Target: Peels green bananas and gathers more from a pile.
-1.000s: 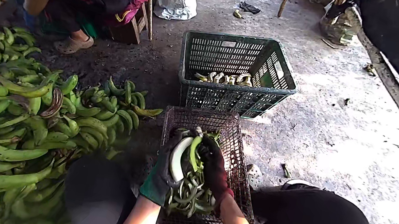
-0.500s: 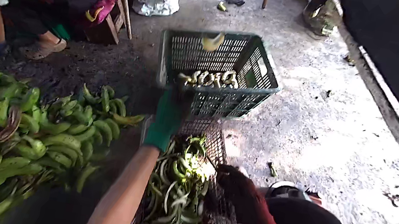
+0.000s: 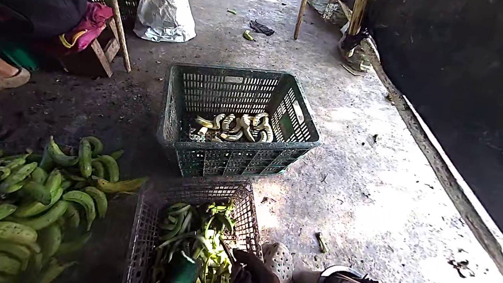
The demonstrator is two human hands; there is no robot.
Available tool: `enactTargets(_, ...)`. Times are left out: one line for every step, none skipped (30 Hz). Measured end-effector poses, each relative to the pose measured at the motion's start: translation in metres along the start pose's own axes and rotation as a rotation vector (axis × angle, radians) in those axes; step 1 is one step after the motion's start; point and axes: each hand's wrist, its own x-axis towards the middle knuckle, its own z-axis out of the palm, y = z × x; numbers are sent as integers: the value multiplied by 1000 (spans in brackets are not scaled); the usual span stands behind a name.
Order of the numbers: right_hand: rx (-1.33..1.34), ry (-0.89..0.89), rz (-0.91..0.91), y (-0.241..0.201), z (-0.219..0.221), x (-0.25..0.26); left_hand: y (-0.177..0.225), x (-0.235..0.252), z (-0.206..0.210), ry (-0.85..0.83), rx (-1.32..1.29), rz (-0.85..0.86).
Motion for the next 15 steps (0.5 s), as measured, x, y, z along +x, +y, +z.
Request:
enactTargets(32,26,20,-1,3,0,-3,-5,-9,-16,-40,10)
enactTargets(89,60,55,-2,7,1,-2,-13,-23,-30,-93,23)
enactTargets(167,93,98,-2,11,2,-1,-23,-39,-34,-180,47)
enactTargets(213,109,134,-2,15,2,0,-37,-58,-16,-300,81)
enactTargets(200,103,168,-3,17,3,3,-53,-78,24,-454,126)
enactTargets(125,94,198,-5,19,3,8,-69,-99,75,-633,190)
enactTargets(28,80,210,-10,20,4,15,-86,-120,118,-820,289)
enactTargets(-77,67,179,-15,22,2,20,-104,-139,153,-962,408)
enactTargets(-166,65,117,-21,24,-3,24,-121,-154,195,-1048,527)
enactTargets(-252,89,37,-32,27,-8,26,-136,-165,248,-1098,641)
enactTargets(-322,157,-74,-46,32,-17,26,-148,-174,305,-1118,733)
enactTargets(-367,271,-224,-62,39,-28,25,-159,-180,359,-1103,796)
enactTargets(-373,428,-432,-74,48,-36,23,-167,-184,412,-1076,854)
enactTargets(-366,600,-646,-80,59,-40,21,-174,-187,464,-1041,907)
enactTargets(-364,678,-742,-84,69,-44,18,-183,-190,506,-994,942)
